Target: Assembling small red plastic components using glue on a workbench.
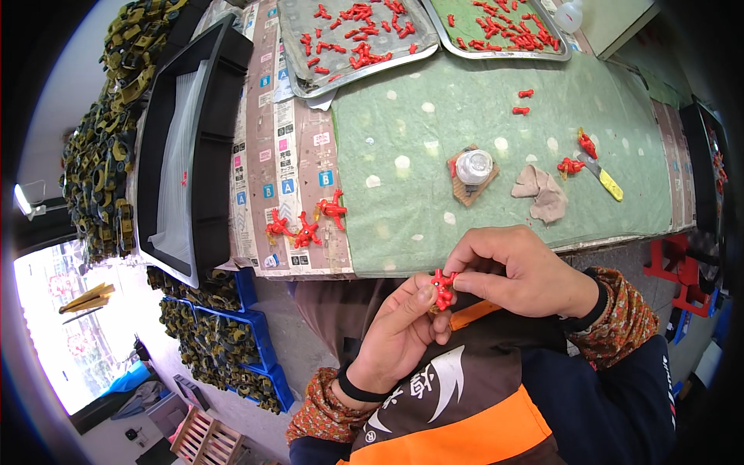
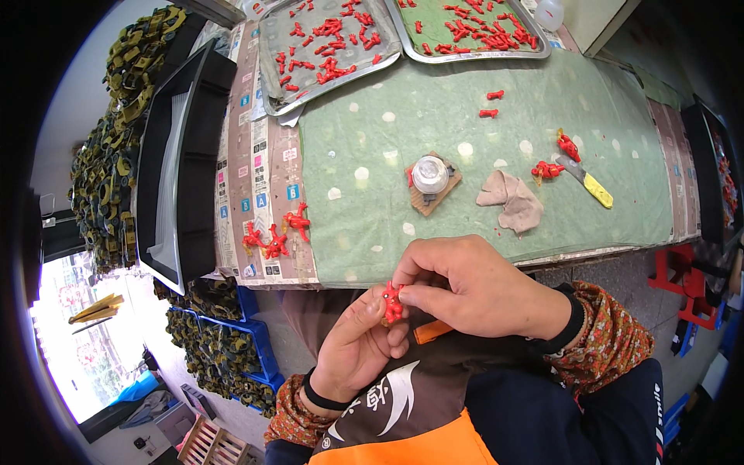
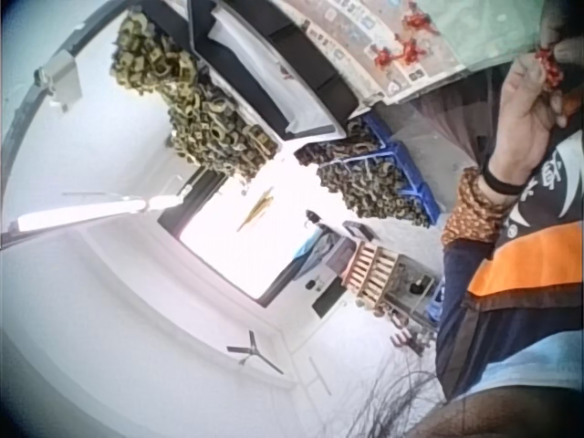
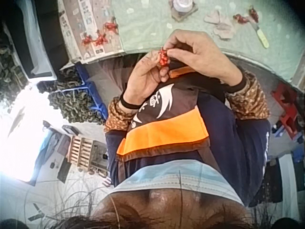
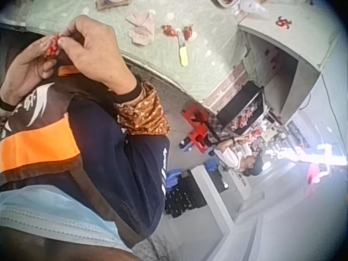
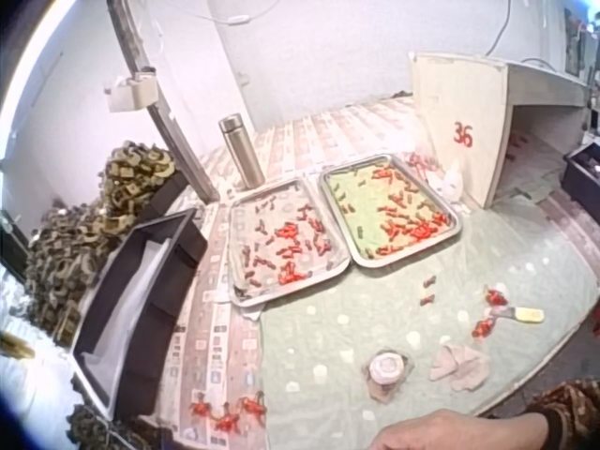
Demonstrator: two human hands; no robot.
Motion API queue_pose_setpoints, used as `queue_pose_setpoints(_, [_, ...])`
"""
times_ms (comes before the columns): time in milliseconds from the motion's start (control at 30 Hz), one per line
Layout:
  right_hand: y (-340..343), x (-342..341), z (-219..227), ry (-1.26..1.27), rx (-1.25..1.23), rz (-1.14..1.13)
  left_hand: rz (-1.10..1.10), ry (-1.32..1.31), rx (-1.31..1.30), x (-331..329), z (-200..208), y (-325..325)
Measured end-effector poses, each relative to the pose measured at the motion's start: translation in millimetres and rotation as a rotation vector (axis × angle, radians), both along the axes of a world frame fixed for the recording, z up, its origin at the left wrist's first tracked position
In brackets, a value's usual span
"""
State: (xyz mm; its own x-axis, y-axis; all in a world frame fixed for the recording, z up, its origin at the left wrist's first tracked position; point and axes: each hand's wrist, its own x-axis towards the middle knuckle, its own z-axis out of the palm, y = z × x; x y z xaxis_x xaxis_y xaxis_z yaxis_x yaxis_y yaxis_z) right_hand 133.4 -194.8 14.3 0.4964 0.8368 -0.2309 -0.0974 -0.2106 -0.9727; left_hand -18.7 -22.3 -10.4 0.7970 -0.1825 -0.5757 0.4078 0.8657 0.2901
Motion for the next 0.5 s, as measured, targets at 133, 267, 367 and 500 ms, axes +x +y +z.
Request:
queue_pose_setpoints(133, [-1,0,4,-0.014,-0.020,-0.008,-0.001,0.003,-0.019,0,-2,0])
queue_pose_setpoints(267, [-4,-1,1,-0.023,-0.029,0.000,-0.062,-0.018,0.109,2,0,-1])
queue_pose_setpoints(367, [-6,-1,1,-0.052,-0.011,-0.004,-0.089,-0.010,0.191,3,7,-1])
queue_pose_setpoints(500, [-12,13,22,-0.194,-0.047,0.033,-0.094,-0.025,0.336,6,9,0])
